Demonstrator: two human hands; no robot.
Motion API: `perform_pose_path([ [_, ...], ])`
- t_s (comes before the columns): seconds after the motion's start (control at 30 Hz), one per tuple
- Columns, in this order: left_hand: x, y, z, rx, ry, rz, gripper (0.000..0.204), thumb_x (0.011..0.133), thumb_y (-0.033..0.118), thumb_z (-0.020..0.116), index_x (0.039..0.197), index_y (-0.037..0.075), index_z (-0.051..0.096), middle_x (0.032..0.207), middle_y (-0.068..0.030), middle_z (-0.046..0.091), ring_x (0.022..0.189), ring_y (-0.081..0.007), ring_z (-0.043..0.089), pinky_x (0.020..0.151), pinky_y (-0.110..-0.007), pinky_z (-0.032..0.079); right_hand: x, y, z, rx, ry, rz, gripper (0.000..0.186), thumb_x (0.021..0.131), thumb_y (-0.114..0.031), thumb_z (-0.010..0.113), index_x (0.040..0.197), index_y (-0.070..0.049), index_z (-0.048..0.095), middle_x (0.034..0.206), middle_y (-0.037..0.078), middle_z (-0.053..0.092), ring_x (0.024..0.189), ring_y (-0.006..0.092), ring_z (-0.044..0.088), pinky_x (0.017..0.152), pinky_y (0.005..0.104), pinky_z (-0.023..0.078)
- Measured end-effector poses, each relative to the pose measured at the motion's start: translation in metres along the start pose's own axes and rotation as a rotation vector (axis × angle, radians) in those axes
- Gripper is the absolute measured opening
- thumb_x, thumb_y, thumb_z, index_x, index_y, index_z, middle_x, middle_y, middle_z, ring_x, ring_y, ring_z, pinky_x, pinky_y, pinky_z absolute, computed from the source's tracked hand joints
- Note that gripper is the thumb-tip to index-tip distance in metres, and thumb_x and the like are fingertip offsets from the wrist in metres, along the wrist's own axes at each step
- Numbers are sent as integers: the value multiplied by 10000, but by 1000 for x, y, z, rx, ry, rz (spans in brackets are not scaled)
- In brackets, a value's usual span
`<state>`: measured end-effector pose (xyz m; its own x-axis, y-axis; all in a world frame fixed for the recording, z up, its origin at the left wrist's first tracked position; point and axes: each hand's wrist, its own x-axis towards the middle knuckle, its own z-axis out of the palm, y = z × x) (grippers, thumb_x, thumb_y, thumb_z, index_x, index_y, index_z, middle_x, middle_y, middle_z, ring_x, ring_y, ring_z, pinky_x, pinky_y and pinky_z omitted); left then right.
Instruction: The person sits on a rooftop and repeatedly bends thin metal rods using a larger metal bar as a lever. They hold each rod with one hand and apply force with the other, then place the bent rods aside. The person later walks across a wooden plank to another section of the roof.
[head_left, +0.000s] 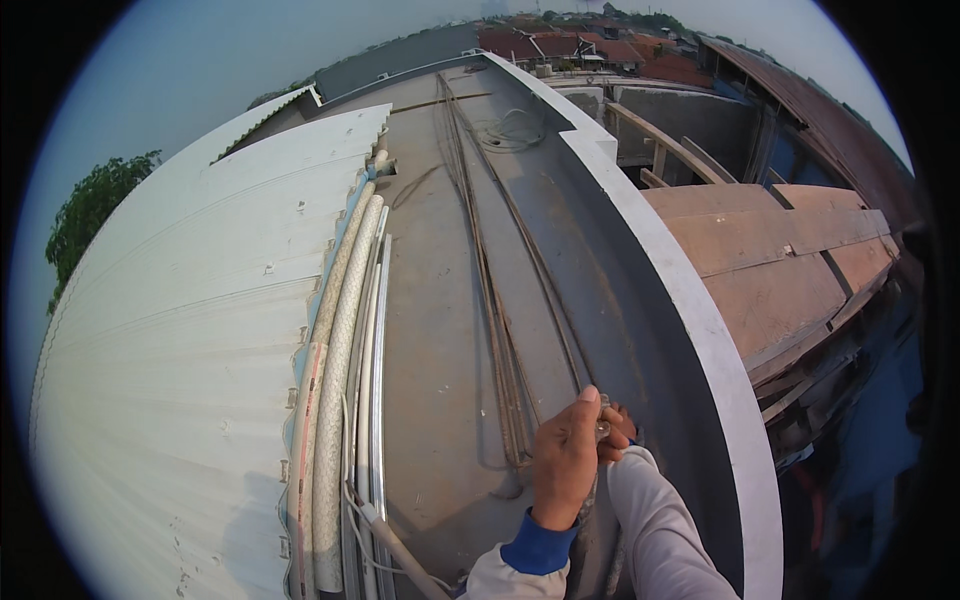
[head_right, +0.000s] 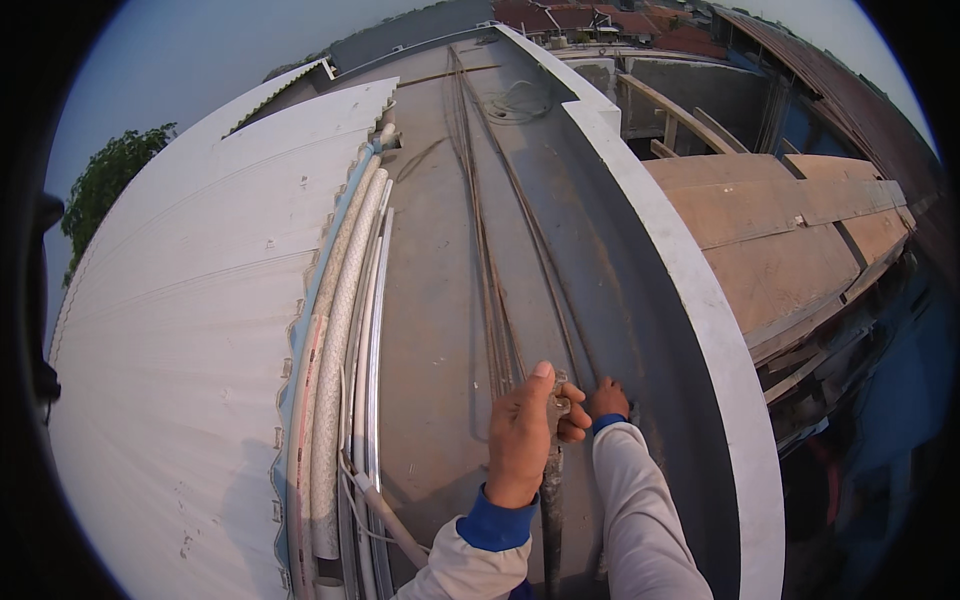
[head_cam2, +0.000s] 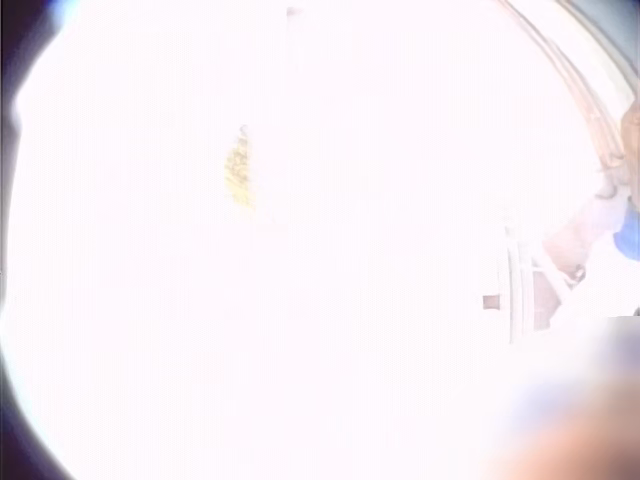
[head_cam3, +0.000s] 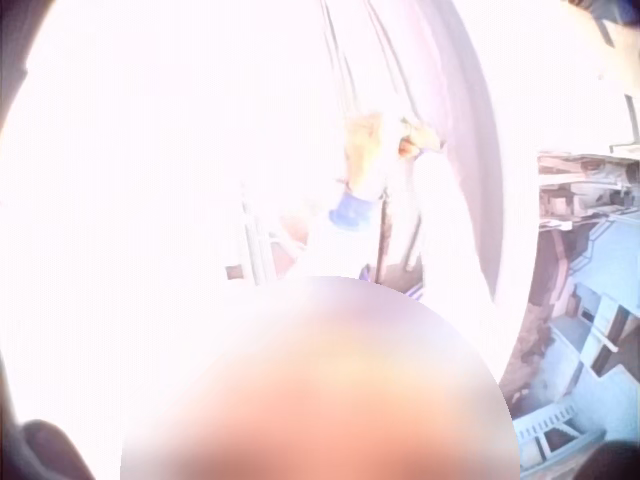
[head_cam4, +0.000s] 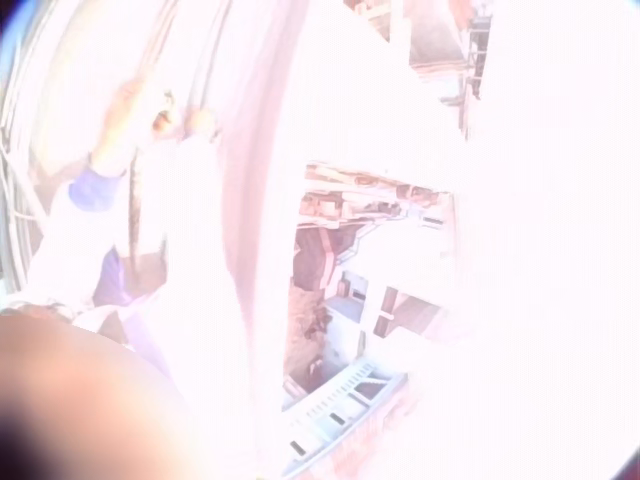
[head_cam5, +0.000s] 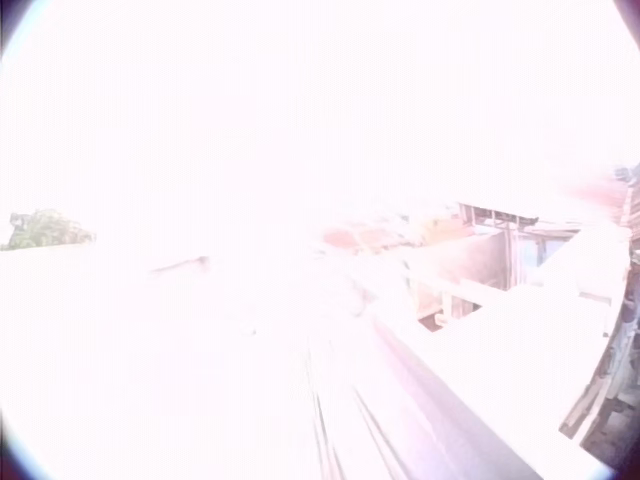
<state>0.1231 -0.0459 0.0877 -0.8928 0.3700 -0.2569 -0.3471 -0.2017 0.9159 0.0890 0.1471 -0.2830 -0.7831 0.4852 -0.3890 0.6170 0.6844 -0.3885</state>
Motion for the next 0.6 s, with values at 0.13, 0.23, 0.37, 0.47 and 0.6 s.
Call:
perform_pose_path([
  [0.13, -4, 3, 0, -16, -52, -3, 534, 1036, 478, 522, 890, -3, 703, 684, -94, 681, 581, -154, 643, 604, -273, 533, -8, -1, -2, 10, -14, -38, 381, 976, -346, 591, 1171, -22, 632, 1172, 223, 699, 1107, 388, 677, 928, 473, 538],
  [0.23, -5, 2, 0, -40, -52, -17, 567, 1026, 508, 543, 857, -8, 706, 681, -73, 672, 591, -120, 647, 568, -249, 519, -14, -4, -9, 30, -28, -74, 373, 973, -337, 589, 1152, -14, 643, 1143, 228, 706, 1090, 387, 680, 914, 469, 537],
  [0.37, 4, -7, -1, -32, -43, -6, 574, 1025, 510, 539, 867, -15, 708, 702, -87, 692, 595, -131, 659, 570, -257, 524, -29, -11, -31, 124, -35, -185, 365, 970, -325, 587, 1127, -3, 658, 1103, 234, 716, 1067, 387, 685, 894, 464, 536],
  [0.47, 22, -14, -7, 17, 0, -12, 564, 1030, 506, 523, 894, -8, 709, 749, -98, 719, 605, -130, 665, 570, -257, 516, -53, -29, -60, 223, -6, -292, 360, 967, -316, 585, 1107, 5, 669, 1074, 239, 723, 1050, 386, 689, 880, 461, 535],
  [0.6, 44, -17, -22, 104, 70, -13, 574, 1037, 522, 473, 917, 11, 704, 799, -101, 740, 595, -120, 654, 555, -254, 485, -97, -77, -125, 203, 212, -272, 337, 967, -299, 583, 1042, 12, 691, 975, 252, 723, 960, 419, 694, 829, 483, 539],
])
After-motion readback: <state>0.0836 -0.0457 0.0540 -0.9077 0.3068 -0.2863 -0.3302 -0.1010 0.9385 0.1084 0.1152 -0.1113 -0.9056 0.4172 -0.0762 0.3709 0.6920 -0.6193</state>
